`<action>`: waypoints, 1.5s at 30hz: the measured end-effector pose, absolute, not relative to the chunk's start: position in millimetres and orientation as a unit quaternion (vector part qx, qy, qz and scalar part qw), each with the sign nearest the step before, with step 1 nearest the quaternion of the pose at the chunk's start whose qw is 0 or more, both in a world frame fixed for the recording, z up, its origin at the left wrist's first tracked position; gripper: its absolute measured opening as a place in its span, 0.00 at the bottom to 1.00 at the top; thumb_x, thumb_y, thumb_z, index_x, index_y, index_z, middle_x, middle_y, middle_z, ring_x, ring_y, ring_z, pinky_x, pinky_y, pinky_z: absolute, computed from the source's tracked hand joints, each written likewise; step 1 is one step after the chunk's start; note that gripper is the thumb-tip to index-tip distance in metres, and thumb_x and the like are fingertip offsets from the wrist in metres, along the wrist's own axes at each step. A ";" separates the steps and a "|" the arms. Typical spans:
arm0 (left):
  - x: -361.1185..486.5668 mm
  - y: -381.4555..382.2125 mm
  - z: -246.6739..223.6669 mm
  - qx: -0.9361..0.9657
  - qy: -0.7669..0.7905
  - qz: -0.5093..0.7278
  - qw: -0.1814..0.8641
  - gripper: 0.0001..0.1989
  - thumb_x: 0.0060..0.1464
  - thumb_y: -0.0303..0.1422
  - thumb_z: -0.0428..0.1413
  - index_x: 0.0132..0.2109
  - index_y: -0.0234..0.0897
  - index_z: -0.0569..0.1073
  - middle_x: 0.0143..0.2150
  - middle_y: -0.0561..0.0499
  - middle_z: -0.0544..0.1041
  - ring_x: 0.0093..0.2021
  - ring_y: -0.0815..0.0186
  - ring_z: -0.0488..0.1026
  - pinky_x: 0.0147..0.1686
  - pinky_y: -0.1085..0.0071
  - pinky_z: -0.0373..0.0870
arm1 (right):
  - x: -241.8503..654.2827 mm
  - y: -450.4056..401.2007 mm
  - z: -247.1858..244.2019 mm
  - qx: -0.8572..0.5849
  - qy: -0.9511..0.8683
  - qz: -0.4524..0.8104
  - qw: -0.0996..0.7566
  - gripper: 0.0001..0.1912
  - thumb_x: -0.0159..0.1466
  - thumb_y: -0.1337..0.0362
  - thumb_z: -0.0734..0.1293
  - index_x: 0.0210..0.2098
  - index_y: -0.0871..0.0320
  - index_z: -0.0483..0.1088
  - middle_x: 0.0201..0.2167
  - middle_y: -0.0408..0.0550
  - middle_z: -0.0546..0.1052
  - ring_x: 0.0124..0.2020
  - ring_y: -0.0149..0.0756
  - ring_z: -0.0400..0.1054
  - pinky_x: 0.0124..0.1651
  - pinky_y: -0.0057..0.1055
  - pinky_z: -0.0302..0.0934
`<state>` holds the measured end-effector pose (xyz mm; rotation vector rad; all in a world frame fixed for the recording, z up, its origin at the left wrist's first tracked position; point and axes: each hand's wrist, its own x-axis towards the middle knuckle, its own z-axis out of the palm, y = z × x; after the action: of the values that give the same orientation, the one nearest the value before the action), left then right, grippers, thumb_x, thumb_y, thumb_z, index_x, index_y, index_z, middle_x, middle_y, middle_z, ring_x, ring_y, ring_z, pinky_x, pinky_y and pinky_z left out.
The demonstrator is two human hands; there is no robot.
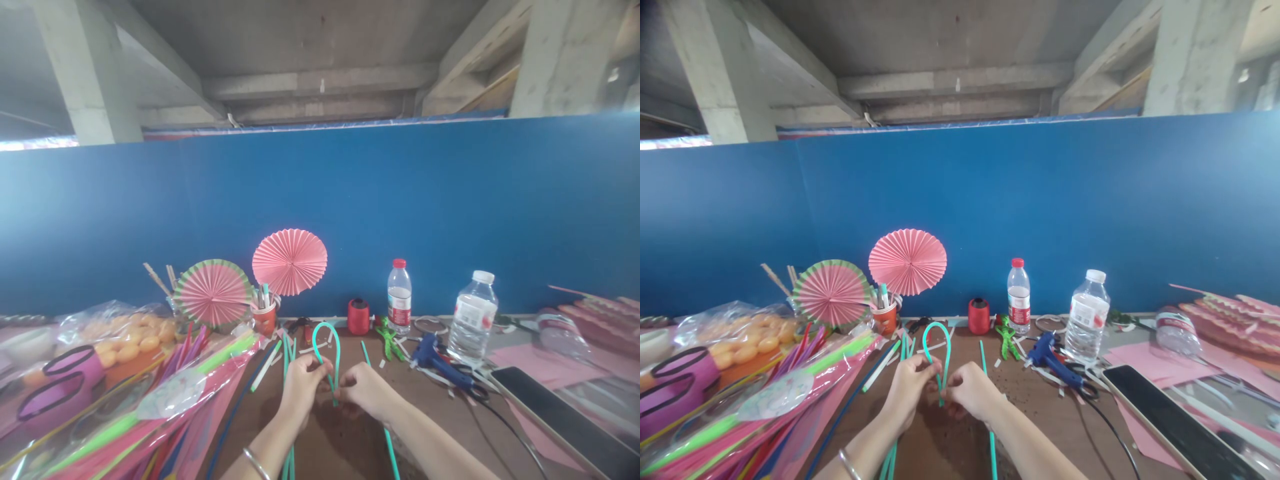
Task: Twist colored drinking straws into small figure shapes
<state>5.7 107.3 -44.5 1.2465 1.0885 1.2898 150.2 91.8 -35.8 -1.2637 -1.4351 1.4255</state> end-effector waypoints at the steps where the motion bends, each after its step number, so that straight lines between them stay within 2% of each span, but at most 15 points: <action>1: 5.6 107.6 -45.0 0.513 0.450 0.535 0.498 0.10 0.40 0.35 0.58 0.29 0.32 0.73 0.24 0.53 0.72 0.24 0.69 0.69 0.23 0.74 0.68 | 150.3 92.0 -35.8 -0.490 -0.565 0.556 0.363 0.07 0.45 0.67 0.65 0.13 0.61 0.67 0.11 0.44 0.71 0.14 0.30 0.65 0.17 0.23 0.59; 6: 5.6 108.6 -46.4 0.500 0.455 0.541 0.500 0.12 0.39 0.37 0.59 0.30 0.32 0.73 0.24 0.52 0.72 0.25 0.68 0.70 0.23 0.72 0.69 | 149.9 93.4 -39.1 -0.482 -0.591 0.551 0.339 0.07 0.47 0.65 0.64 0.15 0.61 0.67 0.14 0.43 0.72 0.15 0.30 0.65 0.18 0.24 0.60; 10: 5.9 108.3 -44.6 0.495 0.457 0.544 0.499 0.14 0.38 0.38 0.59 0.32 0.31 0.73 0.25 0.51 0.73 0.25 0.66 0.70 0.24 0.71 0.69 | 148.7 94.4 -44.8 -0.487 -0.604 0.527 0.346 0.08 0.47 0.65 0.63 0.14 0.61 0.66 0.12 0.43 0.71 0.14 0.29 0.63 0.17 0.23 0.56; 13: 6.0 106.2 -40.5 0.498 0.452 0.548 0.497 0.17 0.38 0.41 0.59 0.33 0.32 0.74 0.27 0.50 0.74 0.28 0.64 0.71 0.27 0.71 0.69 | 147.9 95.6 -46.0 -0.496 -0.612 0.487 0.377 0.09 0.46 0.67 0.64 0.12 0.61 0.65 0.09 0.40 0.68 0.13 0.27 0.59 0.17 0.22 0.51; 18: 10.9 97.9 -35.3 0.499 0.431 0.540 0.523 0.19 0.46 0.47 0.52 0.33 0.33 0.71 0.28 0.49 0.74 0.29 0.65 0.72 0.27 0.72 0.68 | 148.3 98.4 -41.4 -0.509 -0.586 0.446 0.446 0.10 0.49 0.65 0.63 0.14 0.60 0.64 0.09 0.37 0.64 0.13 0.25 0.55 0.18 0.23 0.45; 21: 15.5 94.4 -35.1 0.512 0.421 0.509 0.550 0.17 0.46 0.47 0.52 0.30 0.34 0.69 0.25 0.51 0.73 0.26 0.66 0.72 0.26 0.72 0.67 | 150.0 100.7 -39.0 -0.511 -0.557 0.441 0.483 0.11 0.50 0.63 0.63 0.14 0.60 0.62 0.09 0.35 0.60 0.14 0.24 0.51 0.19 0.23 0.42; 23: 17.7 93.1 -34.6 0.531 0.411 0.489 0.557 0.15 0.45 0.44 0.54 0.32 0.35 0.68 0.25 0.52 0.74 0.24 0.66 0.72 0.27 0.71 0.67 | 150.3 101.8 -38.5 -0.509 -0.536 0.447 0.504 0.12 0.49 0.63 0.64 0.14 0.59 0.60 0.08 0.34 0.57 0.13 0.23 0.49 0.19 0.24 0.40; 25: 18.7 91.5 -33.2 0.567 0.408 0.488 0.523 0.13 0.43 0.40 0.57 0.33 0.36 0.69 0.25 0.51 0.75 0.26 0.65 0.72 0.28 0.71 0.67 | 148.9 101.8 -38.4 -0.502 -0.516 0.460 0.519 0.12 0.49 0.63 0.63 0.14 0.59 0.59 0.08 0.34 0.56 0.13 0.23 0.47 0.19 0.24 0.39; 27: 18.7 88.5 -30.7 0.612 0.424 0.499 0.443 0.10 0.42 0.36 0.58 0.33 0.36 0.70 0.27 0.51 0.75 0.28 0.64 0.72 0.30 0.72 0.67 | 145.6 100.6 -38.6 -0.492 -0.497 0.483 0.527 0.11 0.49 0.63 0.63 0.14 0.59 0.59 0.08 0.34 0.55 0.13 0.23 0.46 0.18 0.24 0.37; 30: 17.9 82.3 -26.7 0.665 0.460 0.500 0.311 0.06 0.46 0.34 0.55 0.31 0.38 0.73 0.28 0.51 0.76 0.30 0.64 0.72 0.30 0.74 0.65 | 139.7 96.9 -38.7 -0.473 -0.469 0.519 0.536 0.09 0.49 0.63 0.63 0.16 0.59 0.61 0.08 0.32 0.52 0.12 0.22 0.43 0.17 0.24 0.36; 36: 14.9 78.0 -25.3 0.727 0.473 0.468 0.171 0.11 0.51 0.36 0.50 0.26 0.39 0.73 0.23 0.50 0.73 0.25 0.65 0.68 0.28 0.75 0.61 | 134.5 88.3 -36.4 -0.434 -0.420 0.562 0.565 0.10 0.49 0.62 0.64 0.17 0.60 0.59 0.11 0.35 0.56 0.13 0.22 0.47 0.17 0.22 0.40; 39: 11.9 79.0 -27.0 0.741 0.470 0.459 0.140 0.13 0.52 0.36 0.49 0.24 0.39 0.72 0.22 0.50 0.72 0.25 0.65 0.67 0.30 0.74 0.60 | 134.0 86.0 -35.1 -0.417 -0.412 0.572 0.573 0.13 0.50 0.60 0.65 0.16 0.60 0.59 0.13 0.36 0.58 0.15 0.22 0.51 0.18 0.22 0.44; 42: 10.4 79.1 -26.7 0.731 0.465 0.467 0.178 0.12 0.52 0.36 0.49 0.27 0.39 0.73 0.25 0.49 0.74 0.27 0.64 0.69 0.31 0.73 0.62 | 133.9 86.5 -33.2 -0.406 -0.412 0.579 0.575 0.13 0.50 0.59 0.66 0.19 0.61 0.62 0.13 0.36 0.59 0.15 0.22 0.52 0.18 0.21 0.45; 45: 11.6 80.9 -26.1 0.695 0.453 0.488 0.271 0.10 0.50 0.35 0.51 0.29 0.38 0.74 0.27 0.49 0.75 0.30 0.63 0.71 0.32 0.73 0.64 | 135.7 89.4 -31.0 -0.400 -0.422 0.575 0.576 0.13 0.49 0.57 0.67 0.23 0.62 0.65 0.14 0.37 0.61 0.15 0.23 0.54 0.19 0.22 0.49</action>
<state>11.6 80.9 -26.1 1.8719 1.2194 1.3142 135.7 89.4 -31.0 -0.9371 -0.9890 1.3459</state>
